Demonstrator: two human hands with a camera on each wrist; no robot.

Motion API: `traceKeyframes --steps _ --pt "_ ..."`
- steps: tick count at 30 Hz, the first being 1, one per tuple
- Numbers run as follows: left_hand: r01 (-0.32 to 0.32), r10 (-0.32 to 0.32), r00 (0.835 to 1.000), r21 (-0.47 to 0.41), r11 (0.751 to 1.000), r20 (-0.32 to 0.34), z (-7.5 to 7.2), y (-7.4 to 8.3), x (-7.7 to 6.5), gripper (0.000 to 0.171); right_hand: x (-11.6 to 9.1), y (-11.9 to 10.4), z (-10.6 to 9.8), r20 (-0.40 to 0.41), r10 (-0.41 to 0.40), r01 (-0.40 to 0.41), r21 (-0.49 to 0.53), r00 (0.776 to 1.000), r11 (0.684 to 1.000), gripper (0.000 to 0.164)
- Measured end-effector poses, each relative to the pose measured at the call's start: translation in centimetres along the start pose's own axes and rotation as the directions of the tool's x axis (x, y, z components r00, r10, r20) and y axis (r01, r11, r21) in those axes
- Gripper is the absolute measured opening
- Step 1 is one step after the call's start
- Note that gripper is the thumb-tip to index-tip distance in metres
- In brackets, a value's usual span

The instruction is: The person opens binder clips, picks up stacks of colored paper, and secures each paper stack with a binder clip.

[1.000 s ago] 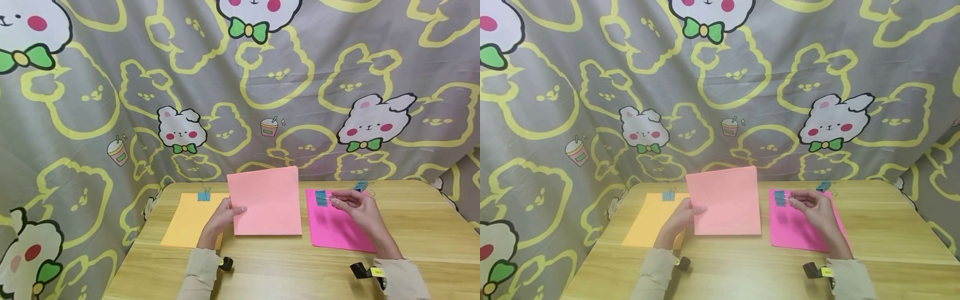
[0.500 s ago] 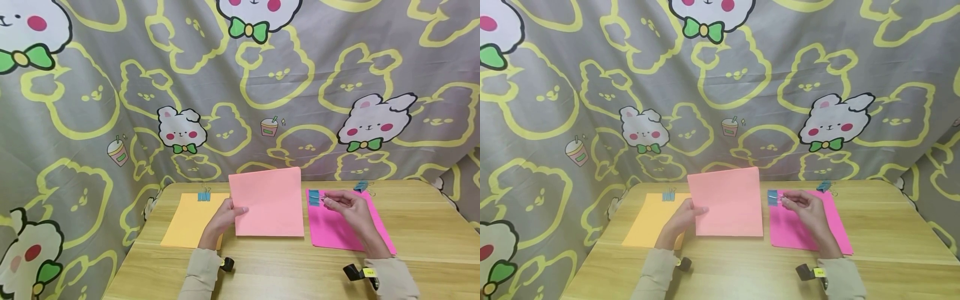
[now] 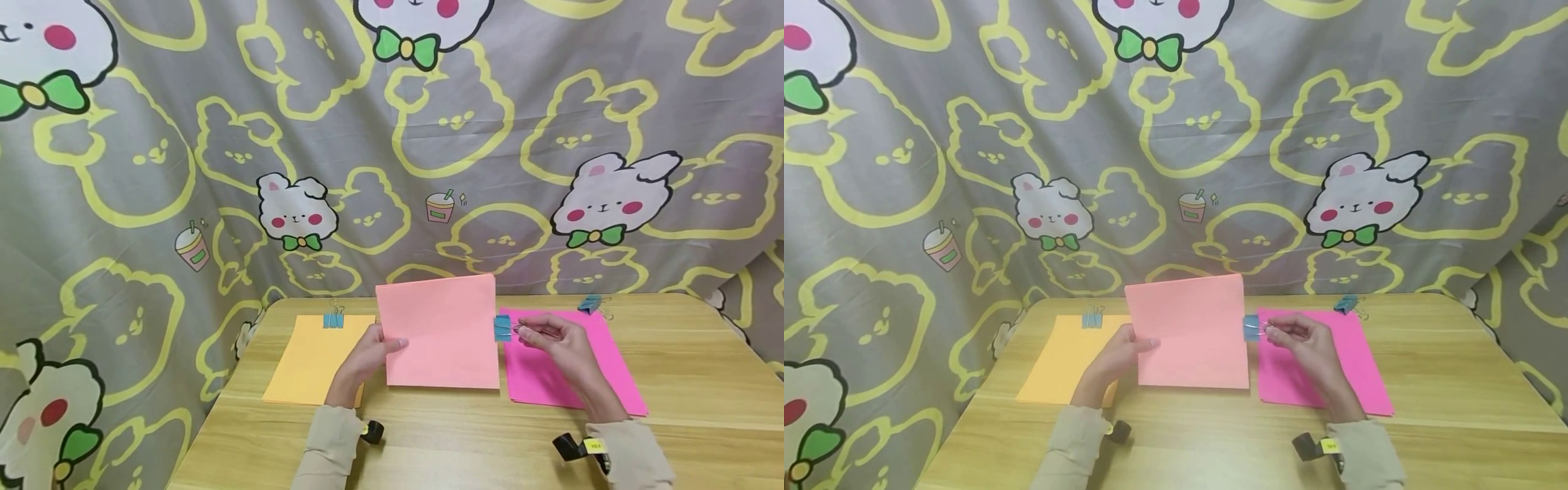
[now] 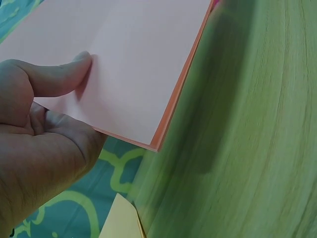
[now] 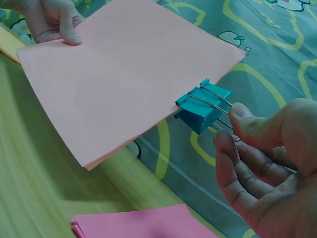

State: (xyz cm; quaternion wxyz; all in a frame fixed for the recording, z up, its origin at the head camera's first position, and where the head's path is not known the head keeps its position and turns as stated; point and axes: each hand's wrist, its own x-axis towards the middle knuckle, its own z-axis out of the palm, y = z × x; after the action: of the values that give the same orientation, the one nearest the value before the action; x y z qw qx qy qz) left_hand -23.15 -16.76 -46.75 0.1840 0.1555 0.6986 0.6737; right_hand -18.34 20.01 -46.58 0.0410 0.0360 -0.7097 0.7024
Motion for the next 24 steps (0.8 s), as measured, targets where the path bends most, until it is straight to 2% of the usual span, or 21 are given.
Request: traceKeyframes --steps 5,16,24 --pt "-0.005 0.005 1.0 0.0 1.0 0.01 0.1 0.1 0.0 0.026 0.0 0.0 0.3 0.006 0.018 -0.018 0.029 1.0 0.999 0.04" --pt "-0.004 0.004 1.0 0.006 1.0 0.01 0.3 -0.1 0.2 0.026 0.0 0.2 0.9 0.025 0.02 -0.019 -0.034 0.999 0.999 0.045" --pt "-0.003 0.003 1.0 0.003 1.0 0.018 0.4 -0.1 0.2 0.024 -0.1 0.2 1.2 0.056 0.027 -0.026 -0.03 0.998 0.999 0.045"
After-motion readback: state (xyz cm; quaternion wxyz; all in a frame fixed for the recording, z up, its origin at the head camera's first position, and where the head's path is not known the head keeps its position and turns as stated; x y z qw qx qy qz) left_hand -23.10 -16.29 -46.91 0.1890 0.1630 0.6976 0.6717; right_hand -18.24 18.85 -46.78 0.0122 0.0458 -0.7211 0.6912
